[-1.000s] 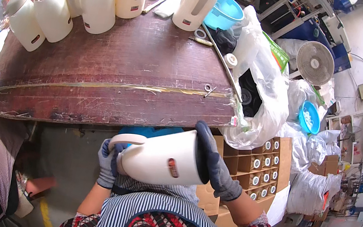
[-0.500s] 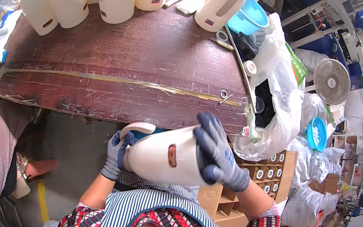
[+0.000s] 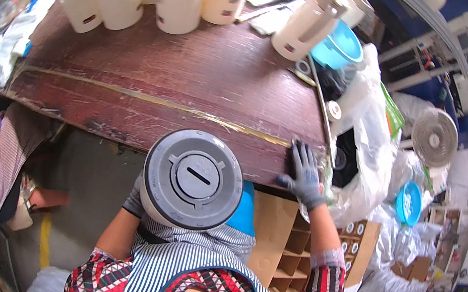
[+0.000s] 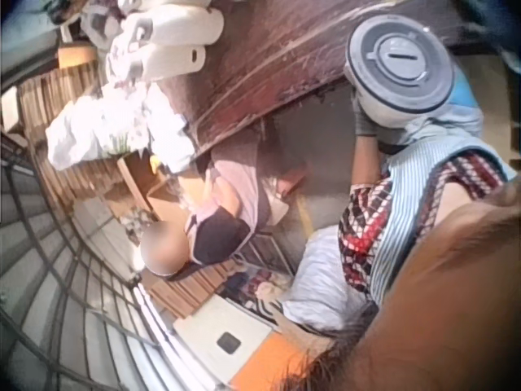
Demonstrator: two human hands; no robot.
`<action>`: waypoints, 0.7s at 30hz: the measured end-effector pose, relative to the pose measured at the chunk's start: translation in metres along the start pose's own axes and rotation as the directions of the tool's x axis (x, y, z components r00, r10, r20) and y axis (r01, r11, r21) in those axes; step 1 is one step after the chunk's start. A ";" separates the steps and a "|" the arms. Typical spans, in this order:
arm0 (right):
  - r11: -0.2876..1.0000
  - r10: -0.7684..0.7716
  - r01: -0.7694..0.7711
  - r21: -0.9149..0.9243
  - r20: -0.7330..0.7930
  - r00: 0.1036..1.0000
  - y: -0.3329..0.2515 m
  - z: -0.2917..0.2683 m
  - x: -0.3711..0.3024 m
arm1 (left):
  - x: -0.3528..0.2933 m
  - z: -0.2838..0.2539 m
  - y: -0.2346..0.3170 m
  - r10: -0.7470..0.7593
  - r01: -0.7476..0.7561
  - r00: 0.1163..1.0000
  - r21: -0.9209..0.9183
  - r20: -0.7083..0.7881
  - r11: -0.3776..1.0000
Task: The person assembles white thermos bottles at a workbench. They insert a black inner liner into the bottle, place a black lid on top, and tighten it by hand. The person repeats this process for multiple bottles, placing each completed unit on the table.
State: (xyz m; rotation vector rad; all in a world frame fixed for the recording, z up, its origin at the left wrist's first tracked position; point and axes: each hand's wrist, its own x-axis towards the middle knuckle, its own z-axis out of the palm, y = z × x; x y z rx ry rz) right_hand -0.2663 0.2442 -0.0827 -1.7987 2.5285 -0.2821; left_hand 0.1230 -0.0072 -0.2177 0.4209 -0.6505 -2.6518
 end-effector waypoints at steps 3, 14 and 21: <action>0.978 -0.166 0.142 -0.152 -0.162 0.973 -0.012 0.029 -0.034 | -0.003 0.002 0.000 0.053 -0.033 0.989 0.145 -0.141 0.989; 0.982 -0.186 0.186 -0.018 -0.191 0.964 -0.044 0.016 -0.046 | -0.001 -0.034 -0.005 0.165 -0.041 0.975 0.611 -0.148 0.791; 0.302 0.337 -0.066 0.951 -0.042 0.941 -0.136 -0.048 0.003 | -0.014 -0.045 -0.003 0.081 -0.458 0.887 0.888 0.454 0.046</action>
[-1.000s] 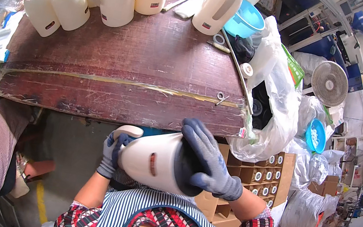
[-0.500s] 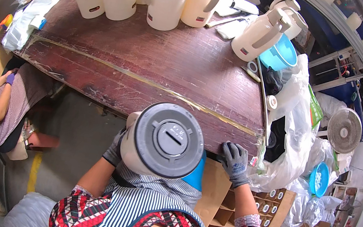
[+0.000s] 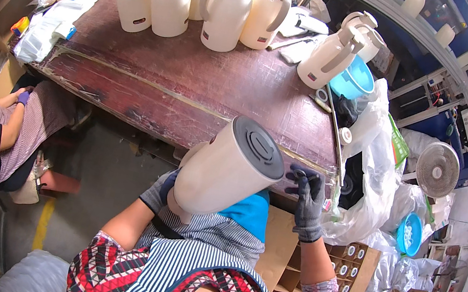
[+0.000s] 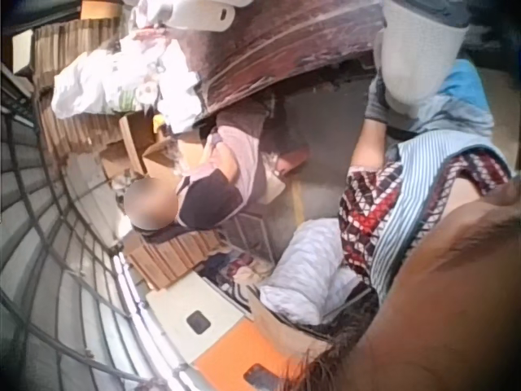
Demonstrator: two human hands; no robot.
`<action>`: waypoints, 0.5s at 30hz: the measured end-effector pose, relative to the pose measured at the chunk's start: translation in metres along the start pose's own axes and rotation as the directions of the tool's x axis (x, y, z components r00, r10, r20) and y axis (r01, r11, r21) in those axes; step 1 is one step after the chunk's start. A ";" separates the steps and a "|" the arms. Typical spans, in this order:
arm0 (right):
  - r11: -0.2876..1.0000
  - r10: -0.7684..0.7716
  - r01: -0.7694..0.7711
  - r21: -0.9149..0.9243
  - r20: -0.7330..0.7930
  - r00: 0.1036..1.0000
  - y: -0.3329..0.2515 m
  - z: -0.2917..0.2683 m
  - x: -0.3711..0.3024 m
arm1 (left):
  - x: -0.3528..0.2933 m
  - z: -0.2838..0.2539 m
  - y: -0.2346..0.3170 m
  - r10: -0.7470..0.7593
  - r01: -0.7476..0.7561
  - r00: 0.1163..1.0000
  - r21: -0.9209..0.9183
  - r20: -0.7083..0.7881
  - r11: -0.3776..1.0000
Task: The person assembles white thermos bottles at a workbench. They insert a black inner liner into the bottle, place a black lid on top, and tighten it by hand. The person repeats this process for multiple bottles, placing each completed unit on the table.
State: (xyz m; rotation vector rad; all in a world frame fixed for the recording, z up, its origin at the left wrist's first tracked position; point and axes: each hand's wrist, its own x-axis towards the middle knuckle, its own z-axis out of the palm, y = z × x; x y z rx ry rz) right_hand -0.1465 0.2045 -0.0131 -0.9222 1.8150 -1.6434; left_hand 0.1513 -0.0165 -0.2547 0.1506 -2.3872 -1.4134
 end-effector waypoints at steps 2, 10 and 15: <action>0.970 -0.093 0.106 0.217 -0.069 0.993 -0.026 0.032 0.006 | 0.007 0.000 0.008 0.248 -0.259 0.964 0.142 0.095 0.955; 0.951 -0.288 0.282 0.130 0.030 0.957 -0.047 0.079 0.044 | 0.002 0.018 0.050 0.268 -0.289 0.953 0.155 0.140 0.945; 0.946 -0.281 0.277 0.168 0.002 0.960 -0.049 0.086 0.046 | 0.002 0.027 0.045 0.113 -0.110 0.985 -0.035 0.131 0.993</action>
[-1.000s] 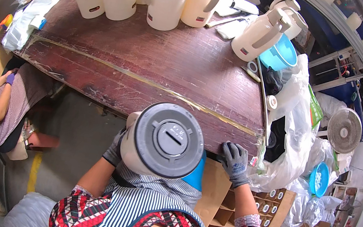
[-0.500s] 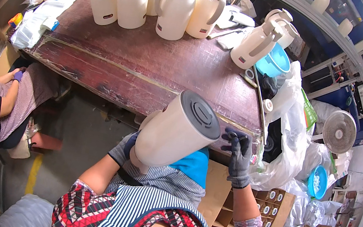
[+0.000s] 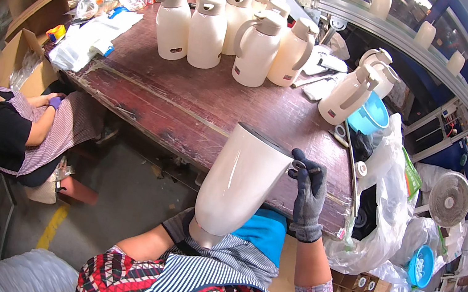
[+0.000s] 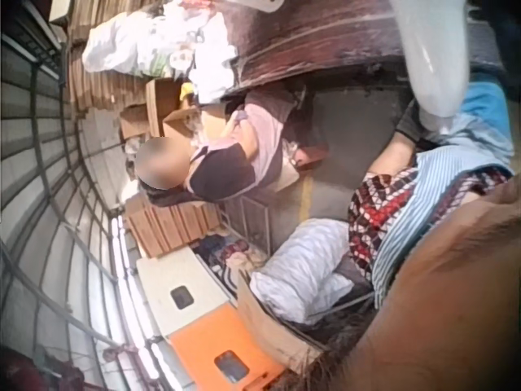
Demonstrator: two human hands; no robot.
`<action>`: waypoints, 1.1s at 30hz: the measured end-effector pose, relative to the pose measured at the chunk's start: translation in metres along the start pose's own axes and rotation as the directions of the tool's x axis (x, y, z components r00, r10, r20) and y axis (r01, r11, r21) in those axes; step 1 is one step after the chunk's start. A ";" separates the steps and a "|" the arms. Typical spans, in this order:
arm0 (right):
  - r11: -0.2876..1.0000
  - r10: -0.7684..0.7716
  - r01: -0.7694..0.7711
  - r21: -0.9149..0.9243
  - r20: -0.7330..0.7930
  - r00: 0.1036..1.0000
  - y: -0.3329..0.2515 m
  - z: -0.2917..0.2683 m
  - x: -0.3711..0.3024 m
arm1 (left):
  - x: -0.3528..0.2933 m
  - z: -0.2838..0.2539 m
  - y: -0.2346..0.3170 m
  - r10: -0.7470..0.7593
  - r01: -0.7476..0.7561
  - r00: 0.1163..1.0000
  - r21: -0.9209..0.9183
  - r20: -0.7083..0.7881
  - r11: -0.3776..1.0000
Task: The person assembles white thermos bottles at a workbench. They insert a black inner liner into the bottle, place a black lid on top, and tighten it by hand. The person repeats this process for multiple bottles, placing each completed unit on the table.
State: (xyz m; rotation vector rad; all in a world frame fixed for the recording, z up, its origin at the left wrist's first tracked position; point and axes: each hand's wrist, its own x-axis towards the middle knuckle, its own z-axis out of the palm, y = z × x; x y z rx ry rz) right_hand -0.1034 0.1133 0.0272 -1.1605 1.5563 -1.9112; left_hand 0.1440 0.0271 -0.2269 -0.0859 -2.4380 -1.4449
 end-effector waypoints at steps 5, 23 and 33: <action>0.999 0.038 -0.038 -0.012 -0.016 0.999 -0.009 0.014 -0.001 | -0.028 0.021 -0.046 -0.415 0.279 0.906 -0.858 0.086 0.431; 0.980 -0.073 -0.034 -0.194 -0.518 0.852 0.028 -0.077 -0.078 | 0.047 -0.013 0.098 -0.254 0.261 0.960 0.050 -0.115 0.964; 0.965 0.139 -0.219 -0.147 -0.426 0.894 -0.006 -0.081 -0.107 | 0.166 -0.080 0.153 0.062 -0.108 0.958 -0.151 -0.281 0.983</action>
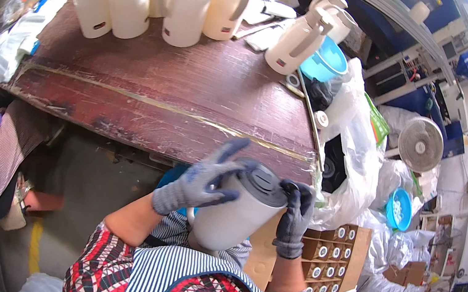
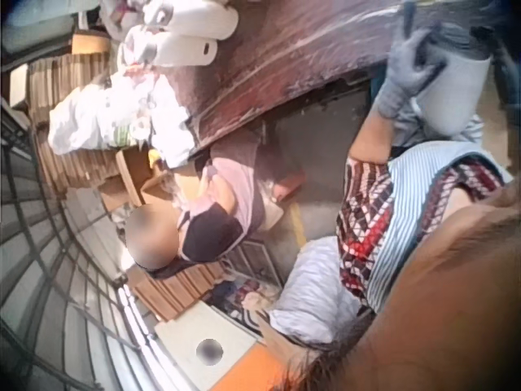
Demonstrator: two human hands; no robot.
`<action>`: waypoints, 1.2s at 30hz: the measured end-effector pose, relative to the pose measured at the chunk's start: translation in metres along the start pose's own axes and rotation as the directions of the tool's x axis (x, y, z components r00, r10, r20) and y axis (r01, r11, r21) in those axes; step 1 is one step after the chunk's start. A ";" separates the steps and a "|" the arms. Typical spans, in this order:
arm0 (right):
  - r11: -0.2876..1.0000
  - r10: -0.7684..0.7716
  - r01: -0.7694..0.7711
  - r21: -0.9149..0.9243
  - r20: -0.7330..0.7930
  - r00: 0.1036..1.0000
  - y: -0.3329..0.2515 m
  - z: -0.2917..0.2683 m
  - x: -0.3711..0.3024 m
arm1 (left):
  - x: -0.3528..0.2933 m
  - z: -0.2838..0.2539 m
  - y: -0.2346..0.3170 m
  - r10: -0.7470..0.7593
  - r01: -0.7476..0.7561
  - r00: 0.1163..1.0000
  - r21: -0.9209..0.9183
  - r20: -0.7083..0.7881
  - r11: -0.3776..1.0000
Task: The person assembles white thermos bottles at a workbench. They insert a black inner liner into the bottle, place a black lid on top, and tighten it by hand. The person repeats this process for multiple bottles, placing each completed unit on the table.
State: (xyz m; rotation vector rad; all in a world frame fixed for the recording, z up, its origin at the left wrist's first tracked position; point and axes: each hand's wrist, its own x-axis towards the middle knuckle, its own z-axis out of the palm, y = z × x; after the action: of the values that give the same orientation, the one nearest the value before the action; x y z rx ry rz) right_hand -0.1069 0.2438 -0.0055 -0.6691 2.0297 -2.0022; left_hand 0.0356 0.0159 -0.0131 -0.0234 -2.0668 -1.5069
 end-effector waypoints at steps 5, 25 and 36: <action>0.697 0.102 0.278 -0.661 0.475 0.874 -0.073 -0.025 0.066 | 0.014 0.041 -0.025 0.004 0.017 0.996 -0.231 0.087 0.973; 0.455 0.749 0.605 -0.654 0.648 0.137 -0.095 0.023 0.135 | 0.015 0.060 -0.021 -0.047 0.112 0.983 -0.374 0.178 0.921; 0.265 0.142 0.964 -0.008 0.989 -0.031 -0.099 0.007 0.121 | 0.007 0.042 -0.042 -0.031 0.113 0.986 -0.507 0.166 0.855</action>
State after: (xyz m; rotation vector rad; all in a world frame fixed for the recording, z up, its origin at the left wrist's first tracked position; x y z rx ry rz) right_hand -0.1929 0.1852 0.1109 -2.5091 1.5381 0.1694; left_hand -0.0032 0.0355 -0.0543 -0.2782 -1.7236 -2.1271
